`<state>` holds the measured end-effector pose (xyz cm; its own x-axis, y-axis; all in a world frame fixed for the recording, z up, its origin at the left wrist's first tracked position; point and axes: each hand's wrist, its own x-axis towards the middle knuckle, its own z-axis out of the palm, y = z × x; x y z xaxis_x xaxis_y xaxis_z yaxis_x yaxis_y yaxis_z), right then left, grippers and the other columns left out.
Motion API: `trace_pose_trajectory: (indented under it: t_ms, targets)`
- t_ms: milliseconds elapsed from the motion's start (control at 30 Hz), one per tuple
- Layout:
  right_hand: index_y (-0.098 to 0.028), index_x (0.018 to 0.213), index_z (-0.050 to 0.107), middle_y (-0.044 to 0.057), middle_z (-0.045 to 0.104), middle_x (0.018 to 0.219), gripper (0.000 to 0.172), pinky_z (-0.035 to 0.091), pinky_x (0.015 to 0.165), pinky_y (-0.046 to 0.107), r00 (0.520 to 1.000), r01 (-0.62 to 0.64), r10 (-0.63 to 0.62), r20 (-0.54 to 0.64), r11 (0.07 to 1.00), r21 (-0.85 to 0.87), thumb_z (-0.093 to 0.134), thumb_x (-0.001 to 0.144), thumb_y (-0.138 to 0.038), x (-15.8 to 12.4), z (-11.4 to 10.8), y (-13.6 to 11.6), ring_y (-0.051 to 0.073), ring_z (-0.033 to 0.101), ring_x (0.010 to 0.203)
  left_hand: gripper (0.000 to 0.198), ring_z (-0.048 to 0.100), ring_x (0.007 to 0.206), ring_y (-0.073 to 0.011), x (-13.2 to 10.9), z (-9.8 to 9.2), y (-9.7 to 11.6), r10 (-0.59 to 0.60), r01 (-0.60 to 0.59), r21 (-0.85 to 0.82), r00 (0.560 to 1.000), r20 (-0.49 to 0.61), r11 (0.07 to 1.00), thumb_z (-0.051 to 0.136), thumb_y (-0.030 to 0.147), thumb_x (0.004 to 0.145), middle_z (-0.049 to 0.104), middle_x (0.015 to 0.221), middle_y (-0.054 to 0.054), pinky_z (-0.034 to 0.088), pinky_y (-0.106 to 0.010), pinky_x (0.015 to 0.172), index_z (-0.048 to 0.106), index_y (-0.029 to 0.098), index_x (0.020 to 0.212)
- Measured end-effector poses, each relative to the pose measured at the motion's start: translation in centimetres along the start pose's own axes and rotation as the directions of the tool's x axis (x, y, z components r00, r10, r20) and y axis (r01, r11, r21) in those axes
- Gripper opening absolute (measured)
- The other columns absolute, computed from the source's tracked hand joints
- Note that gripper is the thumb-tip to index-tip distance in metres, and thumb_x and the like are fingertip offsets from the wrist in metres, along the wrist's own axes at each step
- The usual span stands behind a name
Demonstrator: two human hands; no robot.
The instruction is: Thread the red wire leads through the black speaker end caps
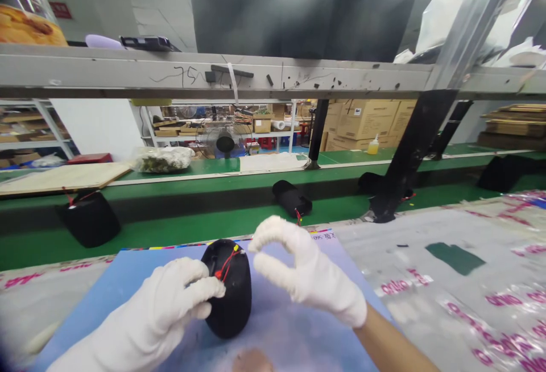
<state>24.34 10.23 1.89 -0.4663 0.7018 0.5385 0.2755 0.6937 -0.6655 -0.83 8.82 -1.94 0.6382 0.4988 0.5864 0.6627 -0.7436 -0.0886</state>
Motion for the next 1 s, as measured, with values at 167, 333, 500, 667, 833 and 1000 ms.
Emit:
trace_pose_trajectory:
  t_ms: [167, 333, 500, 667, 833, 1000]
  targets:
    - [-0.02, 0.103, 0.061, 0.005, 0.061, 0.094, 0.013, 0.046, 0.084, 0.034, 0.935, 0.354, -0.34, 0.099, 0.888, -0.293, 0.058, 0.095, -0.03, -1.6, 3.0, 1.3, 0.018, 0.055, 0.089, 0.038, 0.059, 0.062, -0.0191, -0.2, 0.7, -0.2, 0.002, -0.001, -0.058, 1.0, 0.017, 0.998, 0.05, 0.002, 0.074, 0.066, 0.079, 0.0, 0.042, -0.03, 0.057, 0.057, 0.028, 0.101]
    - [-0.02, 0.087, 0.059, 0.002, 0.062, 0.081, 0.023, 0.042, 0.072, 0.032, 0.895, 0.446, -0.404, 0.19, 0.814, -0.373, 0.051, 0.099, -0.038, 0.7, 3.9, 1.9, 0.017, 0.052, 0.078, 0.034, 0.058, 0.072, -0.0197, -0.5, 0.7, -0.9, -0.008, 0.02, -0.242, 0.999, 0.048, 0.97, 0.054, 0.006, 0.078, 0.066, 0.088, 0.001, 0.043, -0.033, 0.064, 0.055, 0.031, 0.102]
    - [-0.02, 0.084, 0.058, 0.001, 0.061, 0.084, 0.012, 0.042, 0.078, 0.033, 0.91, 0.382, -0.312, 0.272, 0.887, -0.26, 0.058, 0.093, -0.029, 1.2, 3.1, 1.1, 0.016, 0.052, 0.082, 0.043, 0.058, 0.08, -0.0141, -0.6, -0.4, -1.0, -0.314, 0.389, -0.46, 0.92, 0.233, 0.799, 0.065, -0.001, 0.07, 0.061, 0.088, 0.007, 0.046, -0.027, 0.073, 0.05, 0.031, 0.096]
    - [-0.022, 0.101, 0.055, 0.005, 0.061, 0.101, 0.016, 0.049, 0.086, 0.038, 0.965, 0.216, -0.211, 0.155, 0.976, -0.014, 0.053, 0.085, -0.018, 0.4, 2.0, 1.1, 0.02, 0.056, 0.094, 0.053, 0.058, 0.082, -0.0091, -0.5, -0.7, -1.2, -0.375, 0.42, -0.686, 0.899, 0.226, 0.594, 0.075, -0.001, 0.066, 0.059, 0.092, 0.01, 0.05, -0.02, 0.077, 0.051, 0.034, 0.099]
    - [-0.022, 0.083, 0.055, 0.003, 0.059, 0.08, 0.016, 0.052, 0.067, 0.032, 0.928, 0.333, -0.322, -0.186, 0.943, 0.027, 0.044, 0.086, -0.01, 0.9, 1.7, 4.0, 0.018, 0.061, 0.077, 0.063, 0.059, 0.087, -0.009, -0.9, -0.7, -1.8, -0.386, 0.36, -0.693, 0.914, 0.127, 0.625, 0.08, 0.003, 0.065, 0.061, 0.098, 0.01, 0.05, -0.018, 0.081, 0.052, 0.038, 0.109]
    - [-0.024, 0.075, 0.053, -0.001, 0.063, 0.069, 0.018, 0.048, 0.072, 0.033, 0.88, 0.452, -0.463, -0.108, 0.885, -0.116, 0.043, 0.084, -0.012, 1.2, 3.8, 5.7, 0.016, 0.061, 0.07, 0.018, 0.061, 0.092, -0.0138, -0.9, -0.8, -2.6, -0.435, 0.323, -0.737, 0.899, 0.044, 0.593, 0.061, 0.021, 0.091, 0.06, 0.097, 0.004, 0.051, -0.03, 0.086, 0.049, 0.032, 0.101]
